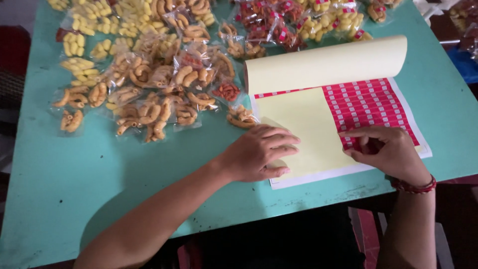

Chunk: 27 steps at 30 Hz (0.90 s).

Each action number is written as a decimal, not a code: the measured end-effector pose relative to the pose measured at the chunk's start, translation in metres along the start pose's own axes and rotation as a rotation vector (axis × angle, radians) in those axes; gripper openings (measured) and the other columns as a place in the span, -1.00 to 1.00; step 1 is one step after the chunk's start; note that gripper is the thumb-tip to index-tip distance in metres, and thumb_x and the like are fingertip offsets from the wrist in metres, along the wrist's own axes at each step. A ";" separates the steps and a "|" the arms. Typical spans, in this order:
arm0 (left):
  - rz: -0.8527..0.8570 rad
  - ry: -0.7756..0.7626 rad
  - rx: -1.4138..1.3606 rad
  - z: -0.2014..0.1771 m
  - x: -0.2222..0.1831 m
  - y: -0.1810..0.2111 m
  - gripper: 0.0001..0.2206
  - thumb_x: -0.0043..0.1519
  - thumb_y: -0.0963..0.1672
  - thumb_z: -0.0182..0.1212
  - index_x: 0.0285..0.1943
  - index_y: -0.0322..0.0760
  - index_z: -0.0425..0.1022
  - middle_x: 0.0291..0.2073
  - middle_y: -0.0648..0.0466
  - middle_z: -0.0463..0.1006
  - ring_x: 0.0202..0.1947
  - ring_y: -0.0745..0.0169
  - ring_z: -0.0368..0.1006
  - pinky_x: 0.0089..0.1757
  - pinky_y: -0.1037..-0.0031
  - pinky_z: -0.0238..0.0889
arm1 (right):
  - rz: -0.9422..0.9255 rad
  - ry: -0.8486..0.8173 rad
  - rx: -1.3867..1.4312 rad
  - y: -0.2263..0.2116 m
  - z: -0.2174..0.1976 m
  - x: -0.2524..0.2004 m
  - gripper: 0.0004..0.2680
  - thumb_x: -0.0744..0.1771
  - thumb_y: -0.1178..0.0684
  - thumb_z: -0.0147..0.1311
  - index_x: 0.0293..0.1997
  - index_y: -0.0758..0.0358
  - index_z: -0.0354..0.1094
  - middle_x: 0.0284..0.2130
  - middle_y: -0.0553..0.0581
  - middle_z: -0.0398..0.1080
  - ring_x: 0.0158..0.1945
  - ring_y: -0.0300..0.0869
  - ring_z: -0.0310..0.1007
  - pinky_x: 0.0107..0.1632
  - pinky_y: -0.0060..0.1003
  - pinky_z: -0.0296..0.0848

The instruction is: Labeling small plastic bags of snacks by peeling stickers from a sheet and applying them to each bag

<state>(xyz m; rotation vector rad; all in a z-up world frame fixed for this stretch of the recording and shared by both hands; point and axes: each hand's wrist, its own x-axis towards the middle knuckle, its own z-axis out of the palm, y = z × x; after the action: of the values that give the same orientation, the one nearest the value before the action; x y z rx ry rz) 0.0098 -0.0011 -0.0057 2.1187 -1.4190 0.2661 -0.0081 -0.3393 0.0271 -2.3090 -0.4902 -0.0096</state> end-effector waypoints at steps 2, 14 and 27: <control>0.001 0.008 0.001 0.000 0.000 0.000 -0.64 0.29 -0.01 0.24 0.16 -0.26 0.59 0.21 0.01 0.54 0.25 -0.04 0.40 0.16 0.03 0.26 | -0.005 -0.002 -0.018 -0.002 0.000 0.001 -0.70 0.21 0.17 0.36 0.03 0.19 0.56 -0.63 -0.05 0.34 -0.51 -0.39 0.25 -0.44 -0.50 0.38; 0.011 0.008 0.011 -0.003 0.001 0.001 -0.65 0.29 -0.01 0.24 0.15 -0.27 0.58 0.18 0.01 0.55 0.24 -0.04 0.39 0.13 0.05 0.28 | -0.024 0.019 0.003 -0.001 -0.001 0.000 -0.72 0.22 0.21 0.35 0.02 0.24 0.56 -0.64 -0.04 0.34 -0.53 -0.40 0.26 -0.44 -0.49 0.36; -0.006 -0.016 0.018 -0.006 0.001 0.003 -0.63 0.29 -0.01 0.24 0.20 -0.25 0.55 0.23 0.06 0.52 0.27 0.00 0.36 0.14 0.08 0.26 | 0.292 -0.305 -0.299 0.013 -0.017 0.019 -0.71 0.21 -0.04 0.41 -0.17 0.05 0.30 -0.41 -0.03 0.49 -0.42 -0.27 0.50 -0.39 -0.39 0.49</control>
<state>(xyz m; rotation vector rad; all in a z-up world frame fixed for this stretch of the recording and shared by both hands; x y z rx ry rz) 0.0081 0.0004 0.0005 2.1436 -1.4247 0.2606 0.0169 -0.3528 0.0336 -2.6721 -0.3116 0.4435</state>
